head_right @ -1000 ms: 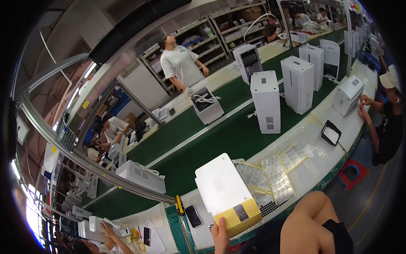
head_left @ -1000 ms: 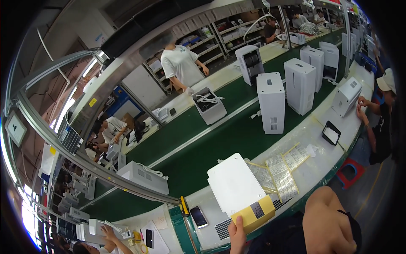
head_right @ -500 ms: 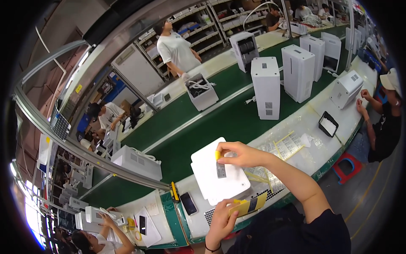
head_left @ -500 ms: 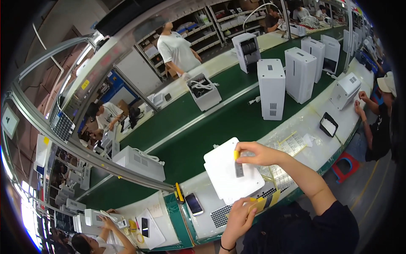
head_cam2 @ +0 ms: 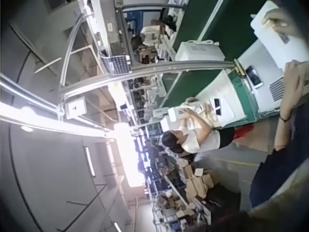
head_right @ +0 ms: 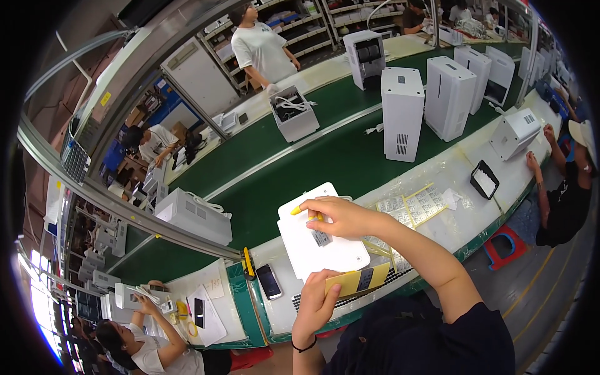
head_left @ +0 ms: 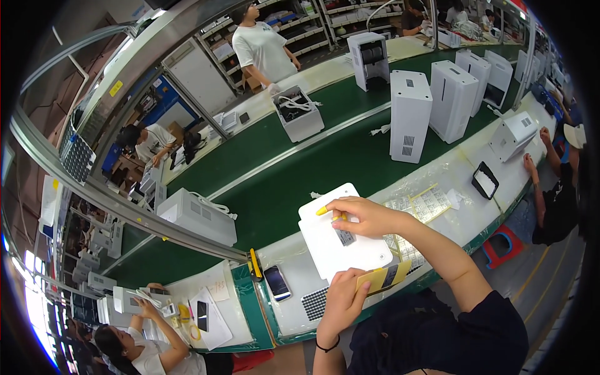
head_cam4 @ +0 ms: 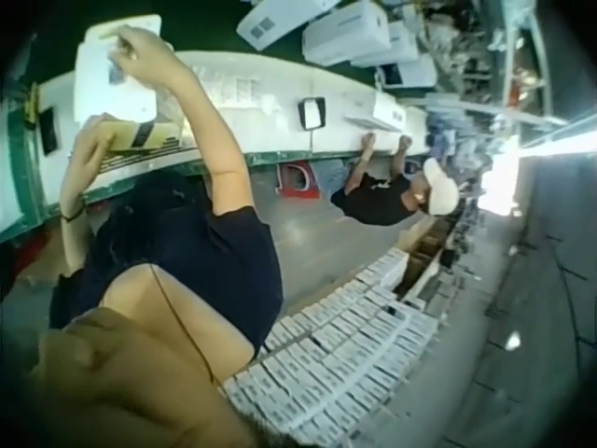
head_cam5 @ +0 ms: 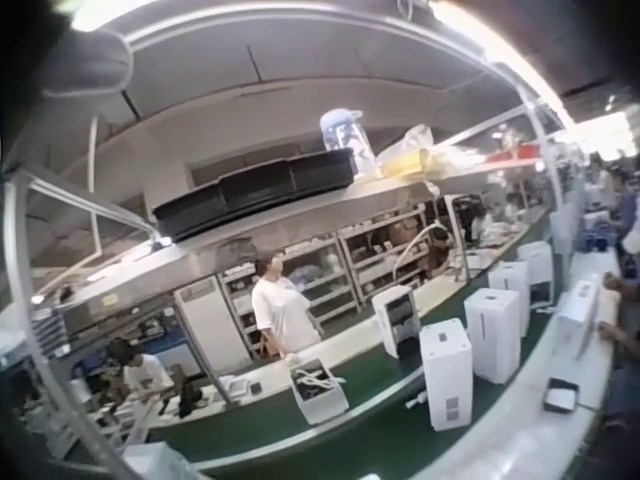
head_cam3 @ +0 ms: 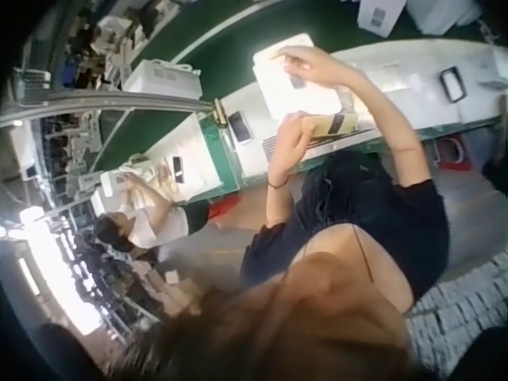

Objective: Applying stickers and assembling components for white electronic device housings on a factory conveyor line.

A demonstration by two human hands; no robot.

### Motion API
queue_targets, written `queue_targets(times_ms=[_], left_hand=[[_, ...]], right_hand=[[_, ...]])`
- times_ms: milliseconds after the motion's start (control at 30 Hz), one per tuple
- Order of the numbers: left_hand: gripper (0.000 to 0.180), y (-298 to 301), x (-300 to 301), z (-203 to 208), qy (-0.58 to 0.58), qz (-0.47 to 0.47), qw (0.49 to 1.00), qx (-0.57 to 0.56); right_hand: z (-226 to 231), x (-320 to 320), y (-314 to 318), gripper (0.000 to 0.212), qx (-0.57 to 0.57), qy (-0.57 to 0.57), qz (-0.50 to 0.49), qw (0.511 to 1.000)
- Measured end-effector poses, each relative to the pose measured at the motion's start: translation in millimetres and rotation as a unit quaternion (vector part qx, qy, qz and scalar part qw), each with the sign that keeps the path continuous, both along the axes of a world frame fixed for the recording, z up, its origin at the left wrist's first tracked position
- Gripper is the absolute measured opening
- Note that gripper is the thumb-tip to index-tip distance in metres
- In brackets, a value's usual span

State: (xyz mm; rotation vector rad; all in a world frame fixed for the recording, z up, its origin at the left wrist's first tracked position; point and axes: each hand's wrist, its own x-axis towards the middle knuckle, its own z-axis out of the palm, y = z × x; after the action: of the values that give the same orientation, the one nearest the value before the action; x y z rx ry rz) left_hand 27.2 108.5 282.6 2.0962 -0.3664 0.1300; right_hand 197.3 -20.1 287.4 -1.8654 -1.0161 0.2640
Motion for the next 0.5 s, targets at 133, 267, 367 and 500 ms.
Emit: queue_targets(times_ms=[133, 267, 367, 500], left_hand=[[0.02, 0.9, 1.4, 0.5, 0.025, -0.007, 0.999, -0.023], [0.02, 2.1, 1.0, -1.8, 0.026, -0.002, 0.999, -0.033], [0.02, 1.8, 0.8, -3.1, 0.022, -0.001, 0.999, -0.034], [0.017, 2.3, 1.8, -2.9, 0.012, 0.005, 1.0, -0.02]], right_hand=[[-5.6, 1.9, 2.5, 0.038, -0.016, -0.032, -0.012, 0.999], [-1.7, -0.3, 5.0, 0.035, -0.048, -0.042, -0.008, 0.998], [-5.2, -0.3, 5.7, 0.035, -0.051, -0.058, -0.016, 0.997], [-7.8, 0.7, 6.1, 0.035, -0.046, -0.071, -0.014, 0.996]])
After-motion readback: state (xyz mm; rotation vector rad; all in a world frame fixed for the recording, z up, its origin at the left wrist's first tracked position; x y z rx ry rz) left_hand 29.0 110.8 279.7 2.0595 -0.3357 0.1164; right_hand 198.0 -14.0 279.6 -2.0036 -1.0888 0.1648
